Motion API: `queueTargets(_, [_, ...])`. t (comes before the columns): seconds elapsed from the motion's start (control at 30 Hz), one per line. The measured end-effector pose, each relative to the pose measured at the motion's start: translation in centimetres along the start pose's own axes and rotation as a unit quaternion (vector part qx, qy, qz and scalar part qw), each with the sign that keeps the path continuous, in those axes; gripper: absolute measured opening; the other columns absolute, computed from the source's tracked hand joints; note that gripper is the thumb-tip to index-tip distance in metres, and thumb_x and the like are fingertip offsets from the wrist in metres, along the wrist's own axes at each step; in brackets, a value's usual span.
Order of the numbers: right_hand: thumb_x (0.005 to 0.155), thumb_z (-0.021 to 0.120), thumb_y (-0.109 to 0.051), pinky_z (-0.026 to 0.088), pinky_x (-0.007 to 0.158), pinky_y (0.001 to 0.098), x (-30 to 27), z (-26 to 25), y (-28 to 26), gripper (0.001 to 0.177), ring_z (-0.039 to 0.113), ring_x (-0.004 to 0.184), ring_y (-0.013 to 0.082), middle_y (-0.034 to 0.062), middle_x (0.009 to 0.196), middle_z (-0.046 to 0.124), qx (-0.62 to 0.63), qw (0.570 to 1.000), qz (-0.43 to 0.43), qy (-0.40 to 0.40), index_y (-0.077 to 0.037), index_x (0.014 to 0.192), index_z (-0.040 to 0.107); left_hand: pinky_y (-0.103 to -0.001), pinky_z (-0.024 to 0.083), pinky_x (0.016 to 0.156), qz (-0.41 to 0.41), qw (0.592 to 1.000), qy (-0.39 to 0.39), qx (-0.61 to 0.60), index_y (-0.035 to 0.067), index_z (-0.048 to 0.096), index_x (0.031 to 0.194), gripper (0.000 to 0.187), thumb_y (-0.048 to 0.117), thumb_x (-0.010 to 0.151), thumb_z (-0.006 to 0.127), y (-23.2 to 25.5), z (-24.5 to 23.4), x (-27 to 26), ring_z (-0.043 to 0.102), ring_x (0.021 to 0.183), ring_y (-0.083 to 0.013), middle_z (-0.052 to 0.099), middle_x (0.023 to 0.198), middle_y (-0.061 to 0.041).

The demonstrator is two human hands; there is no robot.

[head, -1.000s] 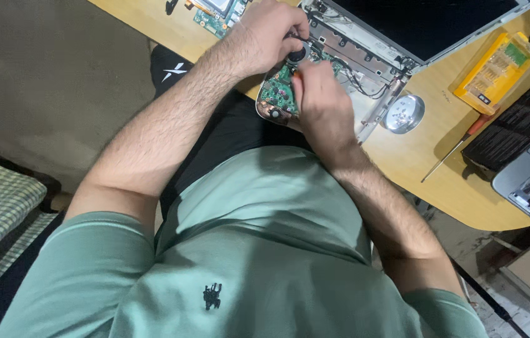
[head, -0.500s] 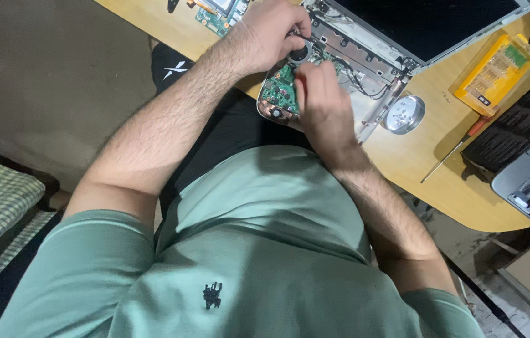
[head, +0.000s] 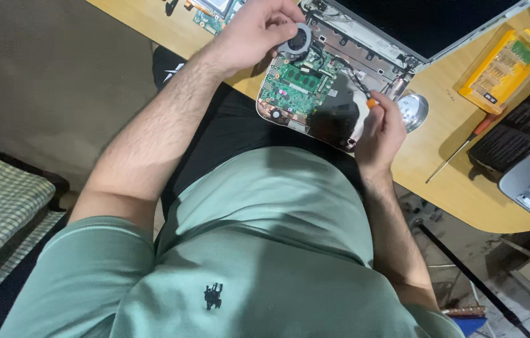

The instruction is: The person disassembles a laptop by removing screws and detaching internal components. They use a screwdriver to loosen screws and carefully lift out parts such as the hard drive and circuit boards, placing them on the table.

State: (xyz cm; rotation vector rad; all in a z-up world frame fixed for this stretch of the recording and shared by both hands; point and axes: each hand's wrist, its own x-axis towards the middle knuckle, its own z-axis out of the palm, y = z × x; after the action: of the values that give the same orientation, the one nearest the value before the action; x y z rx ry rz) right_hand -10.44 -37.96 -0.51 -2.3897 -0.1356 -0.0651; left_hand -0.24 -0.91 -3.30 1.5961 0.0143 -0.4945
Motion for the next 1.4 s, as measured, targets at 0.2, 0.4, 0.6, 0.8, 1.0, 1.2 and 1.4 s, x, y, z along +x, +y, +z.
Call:
queueTargets(0.2, [0.128, 0.074, -0.005, 0.06, 0.081, 0.0399, -1.3, 0.6, 1.8, 0.012, 0.072, 0.093, 0.0288, 0.0207, 0.112, 0.077, 0.07, 0.996, -0.04, -0.024, 0.007, 0.128, 0.075, -0.017, 0.062, 0.074, -0.074, 0.993, 0.031, -0.082, 0.018, 0.078, 0.156, 0.038, 0.011, 0.126, 0.055, 0.4, -0.6, -1.4, 0.071, 0.097, -0.0053, 0.082, 0.157, -0.009])
queueTargets(0.4, [0.138, 0.037, -0.039, 0.045, 0.067, 0.037, -0.4, 0.7, -0.5, 0.039, 0.054, 0.07, 0.0194, 0.0057, 0.081, 0.055, 0.143, 0.984, 0.056, -0.088, -0.003, 0.13, 0.049, -0.031, 0.066, 0.085, -0.074, 0.936, 0.01, -0.344, 0.005, 0.072, 0.144, 0.042, -0.013, 0.114, 0.048, 2.0, -0.2, -4.2, 0.067, 0.108, -0.0179, 0.064, 0.135, -0.011])
queueTargets(0.6, [0.138, 0.044, -0.028, 0.037, 0.068, 0.0356, -0.1, 0.2, -1.1, 0.033, 0.047, 0.071, 0.0144, 0.0013, 0.082, 0.049, 0.182, 0.975, 0.004, -0.124, 0.002, 0.137, 0.057, -0.033, 0.062, 0.082, 0.041, 0.767, -0.123, -0.629, 0.006, 0.061, 0.128, 0.015, -0.002, 0.115, 0.057, 2.5, 4.9, -6.0, 0.069, 0.096, -0.0206, 0.066, 0.119, -0.008])
queueTargets(0.8, [0.134, 0.056, -0.016, 0.055, 0.092, 0.0404, -1.2, -0.2, -0.2, 0.024, 0.066, 0.099, 0.0247, 0.0134, 0.113, 0.068, 0.162, 0.982, -0.008, -0.095, 0.004, 0.146, 0.062, -0.036, 0.049, 0.091, 0.001, 0.761, -0.173, -0.625, 0.012, 0.064, 0.133, 0.036, 0.007, 0.099, 0.053, 3.4, 5.8, -6.8, 0.056, 0.102, -0.024, 0.057, 0.124, -0.006])
queueTargets(1.0, [0.132, 0.063, -0.016, 0.056, 0.101, 0.0466, -1.0, -1.3, -0.7, 0.024, 0.072, 0.112, 0.0354, 0.0202, 0.129, 0.07, 0.088, 0.987, -0.052, -0.124, 0.003, 0.146, 0.066, -0.038, 0.045, 0.091, -0.011, 0.747, -0.214, -0.629, 0.012, 0.062, 0.133, 0.036, 0.014, 0.097, 0.059, 4.5, 6.0, -6.9, 0.054, 0.102, -0.0244, 0.055, 0.126, -0.007])
queueTargets(1.2, [0.132, 0.063, -0.012, 0.057, 0.102, 0.0508, -0.8, -1.5, -0.9, 0.024, 0.072, 0.115, 0.0426, 0.0254, 0.132, 0.072, 0.06, 0.984, -0.108, -0.129, 0.006, 0.148, 0.064, -0.035, 0.047, 0.092, -0.007, 0.757, -0.214, -0.617, 0.015, 0.062, 0.135, 0.035, 0.008, 0.101, 0.061, 4.5, 6.4, -6.7, 0.056, 0.107, -0.0219, 0.058, 0.128, -0.005])
queueTargets(1.4, [0.13, 0.059, -0.009, 0.048, 0.084, 0.0349, -0.5, -1.9, -4.0, 0.014, 0.06, 0.095, 0.0203, 0.012, 0.116, 0.064, 0.255, 0.961, -0.025, -0.105, 0.0, 0.141, 0.056, -0.038, 0.06, 0.104, 0.009, 0.848, -0.203, -0.49, 0.017, 0.055, 0.148, 0.029, 0.009, 0.127, 0.074, 3.1, 8.0, -6.9, 0.072, 0.123, -0.0277, 0.067, 0.146, -0.009])
